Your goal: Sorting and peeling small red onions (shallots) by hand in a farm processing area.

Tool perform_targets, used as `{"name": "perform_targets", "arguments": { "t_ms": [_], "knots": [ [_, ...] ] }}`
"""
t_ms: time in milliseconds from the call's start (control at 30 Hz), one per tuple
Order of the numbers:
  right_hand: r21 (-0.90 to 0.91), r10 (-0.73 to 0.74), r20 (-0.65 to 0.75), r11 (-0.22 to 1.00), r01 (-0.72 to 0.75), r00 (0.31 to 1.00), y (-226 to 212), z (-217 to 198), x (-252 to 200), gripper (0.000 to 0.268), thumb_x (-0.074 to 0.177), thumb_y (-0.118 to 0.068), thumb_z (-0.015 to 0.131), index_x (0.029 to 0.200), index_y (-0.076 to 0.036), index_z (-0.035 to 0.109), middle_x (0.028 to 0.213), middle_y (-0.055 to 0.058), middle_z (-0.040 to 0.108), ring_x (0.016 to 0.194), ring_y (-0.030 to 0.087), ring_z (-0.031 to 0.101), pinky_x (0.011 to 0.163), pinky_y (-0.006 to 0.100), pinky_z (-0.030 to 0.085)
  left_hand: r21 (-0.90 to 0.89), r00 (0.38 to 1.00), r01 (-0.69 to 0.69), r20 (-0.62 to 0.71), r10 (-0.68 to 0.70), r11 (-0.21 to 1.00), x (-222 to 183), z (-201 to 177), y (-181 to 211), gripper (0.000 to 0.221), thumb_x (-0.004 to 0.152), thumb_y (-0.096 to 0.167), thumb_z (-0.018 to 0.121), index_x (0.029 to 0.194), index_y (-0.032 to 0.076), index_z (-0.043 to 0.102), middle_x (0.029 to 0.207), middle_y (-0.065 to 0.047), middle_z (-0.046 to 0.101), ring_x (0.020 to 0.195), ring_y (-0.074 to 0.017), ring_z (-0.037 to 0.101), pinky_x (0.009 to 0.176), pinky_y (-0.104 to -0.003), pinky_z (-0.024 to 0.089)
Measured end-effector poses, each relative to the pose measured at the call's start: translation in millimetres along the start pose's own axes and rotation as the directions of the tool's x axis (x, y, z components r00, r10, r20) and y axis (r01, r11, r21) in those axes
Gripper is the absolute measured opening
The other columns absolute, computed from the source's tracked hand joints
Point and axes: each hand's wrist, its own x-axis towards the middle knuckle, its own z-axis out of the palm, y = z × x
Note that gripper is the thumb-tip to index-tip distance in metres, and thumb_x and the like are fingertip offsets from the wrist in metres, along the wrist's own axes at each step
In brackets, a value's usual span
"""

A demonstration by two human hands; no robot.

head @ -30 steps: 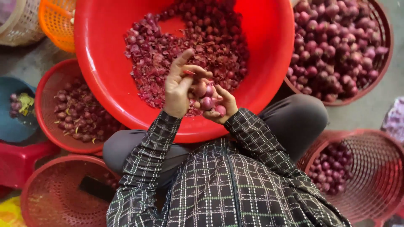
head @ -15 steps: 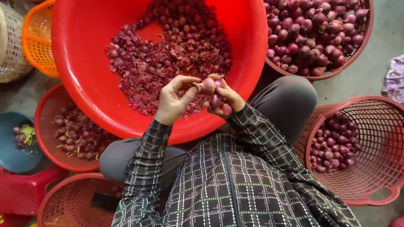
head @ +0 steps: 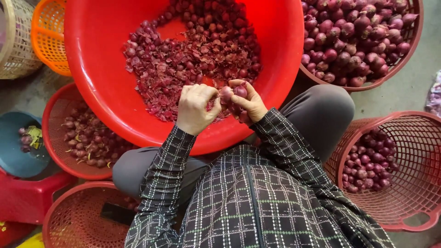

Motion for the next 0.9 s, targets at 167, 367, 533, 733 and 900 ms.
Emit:
{"name": "perform_targets", "arguments": {
  "t_ms": [167, 367, 533, 733, 900],
  "knots": [
    [-0.234, -0.023, -0.083, 0.972, 0.003, 0.996, 0.8, -1.6, -1.2, 0.046, 0.088, -0.007, 0.079, 0.129, -0.009, 0.060, 0.104, 0.016, 0.068, 0.048, 0.020, 0.063, 0.033, 0.026, 0.052, 0.271, 0.988, -0.153, 0.009, 0.157, 0.950, -6.3, 8.5, -5.4, 0.011, 0.079, 0.013, 0.067, 0.078, 0.019, 0.058, 0.070, 0.001, 0.055, 0.069, -0.0198, 0.060, 0.081, -0.037, 0.046],
    [-0.250, 0.019, -0.079, 0.967, -0.038, 0.997, 4.1, -5.8, -0.9, 0.046, 0.085, -0.004, 0.082, 0.125, -0.007, 0.061, 0.105, 0.020, 0.070, 0.049, 0.021, 0.066, 0.032, 0.026, 0.051, 0.083, 0.997, -0.024, 0.075, 0.018, 0.996, -4.0, -2.3, -3.1, 0.015, 0.078, 0.017, 0.066, 0.069, 0.021, 0.055, 0.063, 0.006, 0.054, 0.066, -0.0197, 0.063, 0.076, -0.034, 0.044],
    [-0.212, 0.072, -0.039, 0.974, -0.079, 0.997, -3.3, 0.7, -6.1, 0.044, 0.084, -0.005, 0.081, 0.123, -0.006, 0.060, 0.100, 0.024, 0.070, 0.054, 0.030, 0.069, 0.034, 0.030, 0.053, -0.327, 0.952, 0.266, 0.236, -0.194, 0.907, -2.0, -11.3, -0.3, 0.007, 0.081, 0.013, 0.066, 0.075, 0.017, 0.066, 0.059, 0.001, 0.061, 0.063, -0.0166, 0.064, 0.067, -0.030, 0.049],
    [-0.233, 0.099, -0.056, 0.966, -0.110, 0.993, -73.4, 43.3, -43.6, 0.040, 0.088, -0.018, 0.075, 0.121, -0.010, 0.053, 0.095, 0.027, 0.069, 0.061, 0.031, 0.070, 0.036, 0.026, 0.049, -0.710, 0.865, 0.500, 0.379, -0.329, 0.496, 8.3, 2.8, -10.9, 0.016, 0.089, 0.005, 0.056, 0.088, 0.006, 0.072, 0.067, -0.008, 0.068, 0.065, -0.0124, 0.063, 0.066, -0.028, 0.055],
    [0.306, 0.161, 0.274, 0.920, -0.244, 0.948, -171.2, -41.2, -121.5, 0.012, 0.091, -0.002, 0.061, 0.091, -0.013, 0.057, 0.093, -0.003, 0.061, 0.075, 0.005, 0.058, 0.072, 0.018, 0.049, -0.013, 0.721, 0.582, 0.471, -0.508, 0.813, -5.8, 64.1, -60.1, 0.021, 0.089, 0.026, 0.057, 0.097, 0.018, 0.075, 0.104, -0.001, 0.075, 0.095, -0.0184, 0.068, 0.080, -0.039, 0.051]
  ]
}}
